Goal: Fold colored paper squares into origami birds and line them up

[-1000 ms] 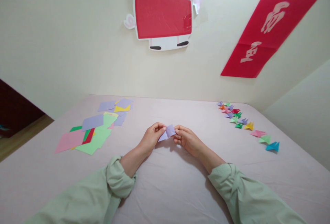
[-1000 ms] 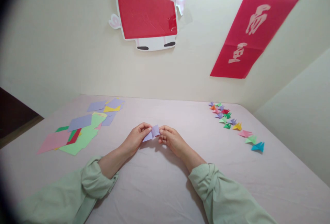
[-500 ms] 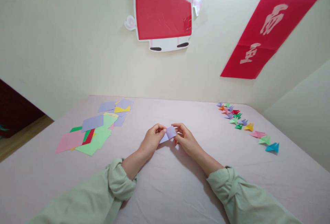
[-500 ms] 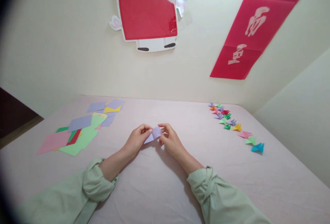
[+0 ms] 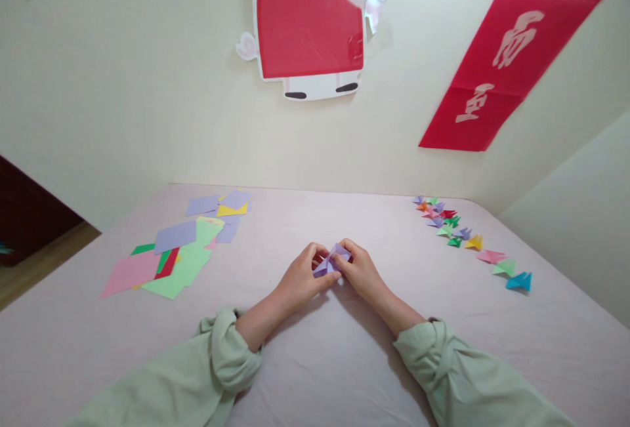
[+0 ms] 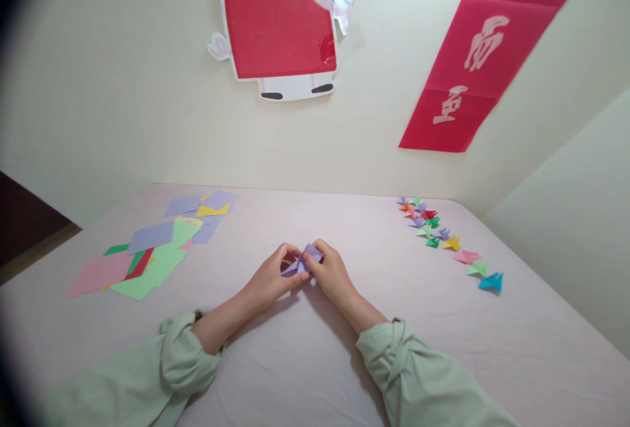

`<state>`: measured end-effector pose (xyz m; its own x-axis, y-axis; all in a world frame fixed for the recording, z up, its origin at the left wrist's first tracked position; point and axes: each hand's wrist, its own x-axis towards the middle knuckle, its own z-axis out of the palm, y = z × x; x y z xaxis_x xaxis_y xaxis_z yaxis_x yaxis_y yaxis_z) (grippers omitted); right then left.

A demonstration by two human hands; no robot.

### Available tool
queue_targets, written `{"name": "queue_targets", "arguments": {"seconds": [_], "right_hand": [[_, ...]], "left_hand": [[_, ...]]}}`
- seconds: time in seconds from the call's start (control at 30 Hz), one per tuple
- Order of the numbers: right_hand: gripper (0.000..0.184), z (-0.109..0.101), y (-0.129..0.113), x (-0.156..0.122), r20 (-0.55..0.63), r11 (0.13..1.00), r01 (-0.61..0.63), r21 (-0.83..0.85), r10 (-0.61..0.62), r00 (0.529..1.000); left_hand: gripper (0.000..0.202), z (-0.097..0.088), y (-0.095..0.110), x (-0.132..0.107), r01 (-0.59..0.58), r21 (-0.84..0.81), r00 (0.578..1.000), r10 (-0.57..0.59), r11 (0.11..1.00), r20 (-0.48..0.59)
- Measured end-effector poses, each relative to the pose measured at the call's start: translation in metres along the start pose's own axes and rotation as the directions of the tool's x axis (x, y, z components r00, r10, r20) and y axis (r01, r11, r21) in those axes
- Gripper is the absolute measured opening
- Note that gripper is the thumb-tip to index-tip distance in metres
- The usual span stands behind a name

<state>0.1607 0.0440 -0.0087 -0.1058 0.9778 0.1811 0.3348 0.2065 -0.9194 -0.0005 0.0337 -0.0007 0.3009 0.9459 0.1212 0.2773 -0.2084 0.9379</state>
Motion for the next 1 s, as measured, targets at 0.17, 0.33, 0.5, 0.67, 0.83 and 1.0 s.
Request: {"name": "queue_targets", "arguments": {"seconds": [0.17, 0.33, 0.5, 0.67, 0.83, 1.0], "right_hand": [[0.007, 0.001, -0.001, -0.002, 0.042, 0.999, 0.032, -0.027, -0.031, 0.999], [0.021, 0.003, 0.003, -0.001, 0.004, 0.999, 0.013, 0.052, -0.013, 1.0], [0.027, 0.006, 0.005, -0.001, 0.067, 0.976, -0.06, 0.211, 0.046, 0.997], [0.019, 0.004, 0.005, 0.0, 0.119, 0.979, -0.055, 0.194, 0.032, 0.992], [0.024, 0.001, 0.002, 0.001, 0.066, 0.977, -0.033, 0.211, 0.019, 0.998], [0.019, -0.001, -0.004, 0.0, 0.065, 0.975, -0.007, 0.221, -0.007, 0.998]], "left_hand": [[0.017, -0.004, -0.007, 0.002, -0.013, 0.017, 1.0, 0.013, 1.0, -0.015], [0.027, -0.01, -0.006, 0.006, 0.062, -0.117, 0.996, -0.068, 0.991, -0.052], [0.031, -0.01, -0.01, 0.009, 0.104, -0.215, 0.989, -0.124, 0.971, -0.082], [0.03, -0.01, -0.012, 0.01, 0.136, -0.254, 0.984, -0.16, 0.958, -0.077], [0.03, -0.01, -0.009, 0.01, 0.167, -0.251, 0.981, -0.187, 0.954, -0.059], [0.038, -0.012, -0.006, 0.013, 0.229, -0.33, 0.959, -0.271, 0.916, -0.088]]}}
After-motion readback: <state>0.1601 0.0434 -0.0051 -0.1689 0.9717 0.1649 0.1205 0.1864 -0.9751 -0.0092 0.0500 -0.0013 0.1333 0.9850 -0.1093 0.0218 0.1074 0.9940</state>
